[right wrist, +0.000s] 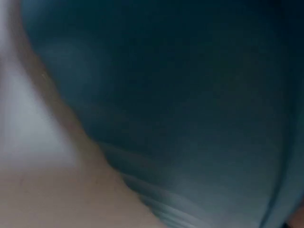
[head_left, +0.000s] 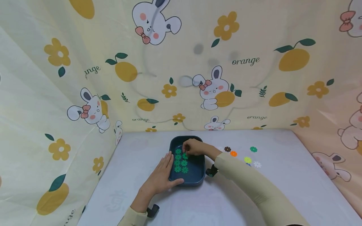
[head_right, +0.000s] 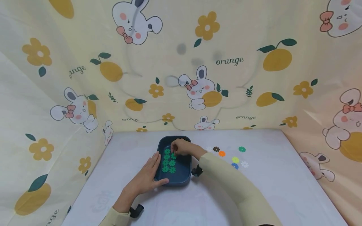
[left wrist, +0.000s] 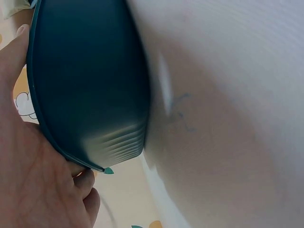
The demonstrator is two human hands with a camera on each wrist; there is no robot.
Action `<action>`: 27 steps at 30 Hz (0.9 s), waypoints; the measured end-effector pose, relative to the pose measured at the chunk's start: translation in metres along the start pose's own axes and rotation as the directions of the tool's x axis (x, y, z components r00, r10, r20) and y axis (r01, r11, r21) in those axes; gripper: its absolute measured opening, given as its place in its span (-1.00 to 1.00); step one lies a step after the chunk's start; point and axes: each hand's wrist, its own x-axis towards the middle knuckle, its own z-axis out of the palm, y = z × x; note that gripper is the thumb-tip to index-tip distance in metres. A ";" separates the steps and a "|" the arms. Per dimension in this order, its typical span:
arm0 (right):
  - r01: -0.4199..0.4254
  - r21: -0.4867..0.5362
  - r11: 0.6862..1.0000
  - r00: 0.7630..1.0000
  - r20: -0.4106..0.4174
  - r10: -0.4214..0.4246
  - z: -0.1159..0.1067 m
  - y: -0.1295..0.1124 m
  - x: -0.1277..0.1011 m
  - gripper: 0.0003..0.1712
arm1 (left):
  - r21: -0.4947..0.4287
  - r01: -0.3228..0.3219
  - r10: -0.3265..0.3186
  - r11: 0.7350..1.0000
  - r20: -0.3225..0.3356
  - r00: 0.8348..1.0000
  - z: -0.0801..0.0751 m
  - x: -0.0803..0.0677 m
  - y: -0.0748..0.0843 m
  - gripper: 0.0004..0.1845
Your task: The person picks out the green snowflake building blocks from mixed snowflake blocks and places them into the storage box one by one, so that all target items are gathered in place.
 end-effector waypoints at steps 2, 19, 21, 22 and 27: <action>-0.023 0.000 1.000 1.000 -0.004 0.023 0.003 0.000 0.003 -0.90 | 0.000 -0.002 0.002 1.000 0.001 1.000 0.000 0.000 0.000 0.29; 0.033 0.042 0.999 0.998 -0.062 -0.031 -0.004 0.006 -0.005 -0.88 | -0.006 0.000 0.000 1.000 0.000 1.000 -0.002 0.000 0.003 0.29; 0.048 0.061 0.997 0.996 -0.080 -0.043 -0.010 0.005 -0.012 -0.88 | -0.006 0.001 -0.001 1.000 -0.001 1.000 -0.003 0.000 0.003 0.30; 0.051 0.075 0.996 0.995 -0.090 -0.044 -0.014 0.005 -0.016 -0.89 | -0.006 0.002 -0.002 1.000 -0.002 1.000 -0.003 0.000 0.003 0.30; 0.058 0.123 0.991 0.989 -0.143 -0.040 -0.033 0.011 -0.043 -0.91 | -0.016 0.014 -0.014 1.000 -0.004 1.000 -0.002 -0.001 0.003 0.29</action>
